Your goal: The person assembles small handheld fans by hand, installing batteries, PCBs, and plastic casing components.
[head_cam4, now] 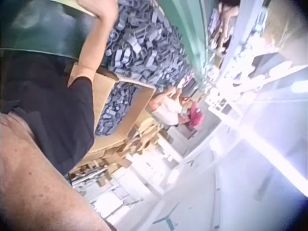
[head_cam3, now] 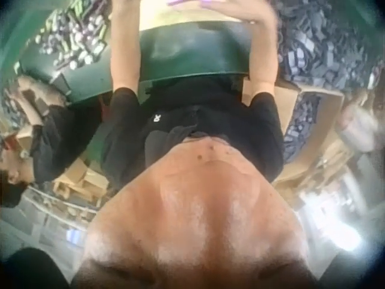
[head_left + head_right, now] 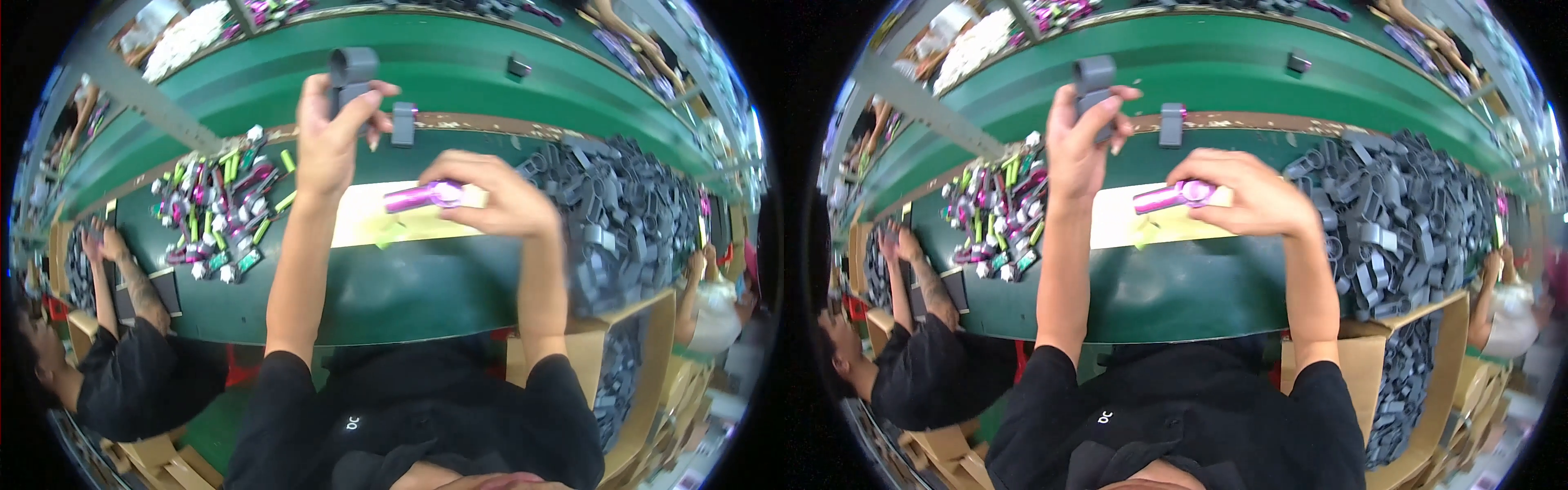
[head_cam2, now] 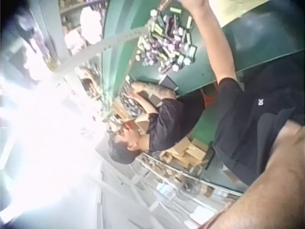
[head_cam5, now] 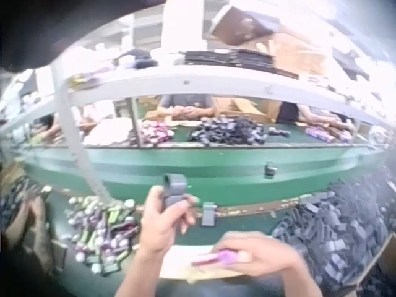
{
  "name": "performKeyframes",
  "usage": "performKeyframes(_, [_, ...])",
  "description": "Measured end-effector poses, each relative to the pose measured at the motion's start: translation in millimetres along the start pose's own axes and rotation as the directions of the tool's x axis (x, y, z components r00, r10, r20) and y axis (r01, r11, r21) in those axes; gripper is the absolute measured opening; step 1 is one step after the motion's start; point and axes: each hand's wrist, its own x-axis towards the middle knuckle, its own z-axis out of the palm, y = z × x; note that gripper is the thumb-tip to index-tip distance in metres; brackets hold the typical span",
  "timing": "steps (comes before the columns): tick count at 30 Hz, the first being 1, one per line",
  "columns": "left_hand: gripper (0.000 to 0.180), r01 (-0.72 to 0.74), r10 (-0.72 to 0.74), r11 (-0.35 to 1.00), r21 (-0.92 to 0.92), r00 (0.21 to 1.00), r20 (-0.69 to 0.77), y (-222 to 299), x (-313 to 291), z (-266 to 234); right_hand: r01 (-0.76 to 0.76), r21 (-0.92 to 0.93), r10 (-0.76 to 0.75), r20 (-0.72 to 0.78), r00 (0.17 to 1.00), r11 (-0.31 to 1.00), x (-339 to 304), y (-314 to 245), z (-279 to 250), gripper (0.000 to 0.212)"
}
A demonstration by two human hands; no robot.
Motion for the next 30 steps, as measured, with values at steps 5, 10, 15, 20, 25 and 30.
performKeyframes(5, [0.041, 0.133, -0.143, 0.983, 0.129, 0.988, 0.064, -13, 2, 7, 0.041, 0.091, -0.023, -0.188, 0.982, 0.995, -2, -33, -39, 0.040])
performKeyframes(10, [0.050, 0.361, -0.343, 0.926, -0.108, 0.927, 0.151, -15, -6, 21, -0.002, 0.254, 0.123, -0.462, 0.878, 0.967, 6, -10, -33, 0.048])
performKeyframes(15, [0.042, 0.389, -0.328, 0.896, -0.217, 0.905, 0.270, -22, -5, 21, -0.022, 0.354, 0.204, -0.486, 0.850, 0.935, 6, 18, -40, 0.045])
performKeyframes(20, [0.050, 0.381, -0.336, 0.906, -0.183, 0.912, 0.234, -26, -6, 26, -0.077, 0.332, 0.240, -0.481, 0.844, 0.940, 2, 21, -43, 0.042])
performKeyframes(25, [0.051, 0.455, -0.393, 0.852, -0.257, 0.882, 0.259, -30, -7, 24, -0.013, 0.269, 0.144, -0.473, 0.869, 0.963, 1, 23, -44, 0.040])
performKeyframes(30, [0.051, 0.483, -0.414, 0.829, -0.283, 0.869, 0.269, -34, -8, 24, -0.009, 0.224, 0.098, -0.390, 0.916, 0.975, 2, 25, -45, 0.046])
